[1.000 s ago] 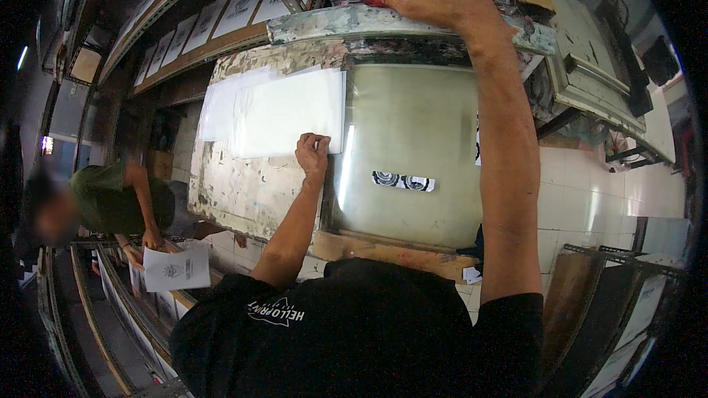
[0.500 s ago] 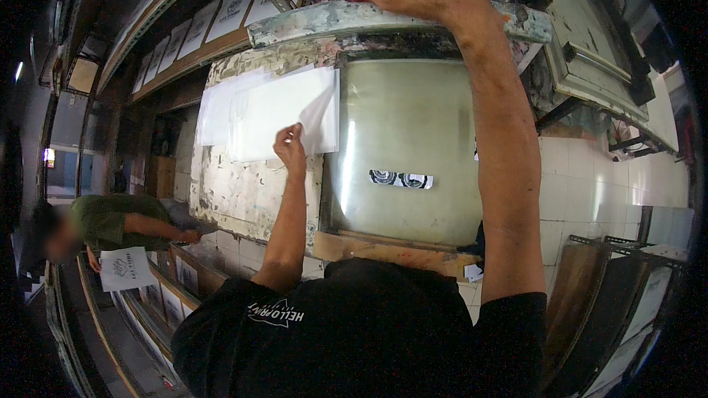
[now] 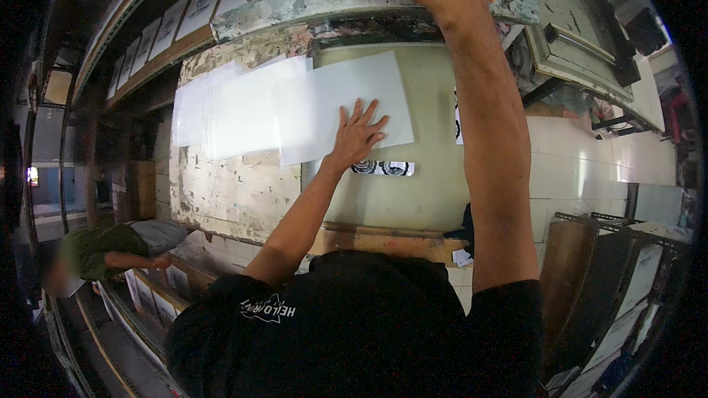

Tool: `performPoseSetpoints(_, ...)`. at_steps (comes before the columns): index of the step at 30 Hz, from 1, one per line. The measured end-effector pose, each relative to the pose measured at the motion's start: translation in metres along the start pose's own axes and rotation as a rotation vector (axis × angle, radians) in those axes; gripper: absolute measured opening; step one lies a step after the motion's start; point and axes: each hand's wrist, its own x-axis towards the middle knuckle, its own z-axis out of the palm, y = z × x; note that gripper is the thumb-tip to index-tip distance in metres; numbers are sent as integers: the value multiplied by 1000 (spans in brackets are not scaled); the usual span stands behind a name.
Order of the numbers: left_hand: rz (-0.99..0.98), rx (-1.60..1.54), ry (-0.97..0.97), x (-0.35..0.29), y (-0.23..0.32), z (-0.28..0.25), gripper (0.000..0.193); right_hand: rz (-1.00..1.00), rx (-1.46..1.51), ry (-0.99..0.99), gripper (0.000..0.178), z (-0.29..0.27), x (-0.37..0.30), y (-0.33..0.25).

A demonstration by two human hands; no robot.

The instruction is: The person performs screen printing by placing white paper under a screen, using a squeegee to pull ink across the mesh, and lifting the screen to reveal a printed logo. The printed sheets are then stacked on the table.

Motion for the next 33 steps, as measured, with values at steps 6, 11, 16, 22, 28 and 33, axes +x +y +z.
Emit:
performPoseSetpoints(6,142,-47,-89,47,34,27,48,-41,-67,15,54,1,3,2)
performPoseSetpoints(11,188,6,-137,42,59,34,49,-29,-47,-10,55,5,6,7)
performPoseSetpoints(16,198,27,-125,29,75,42,49,-27,-73,3,55,6,6,9)
performPoseSetpoints(22,208,-17,-108,24,81,35,50,-38,-60,38,54,6,1,3)
performPoseSetpoints(28,-63,-746,454,-1,82,-57,71,-109,-106,65,48,28,-38,12)
performPoseSetpoints(33,-222,-1409,1045,-47,53,-134,122,-171,-87,123,42,61,-131,-5)
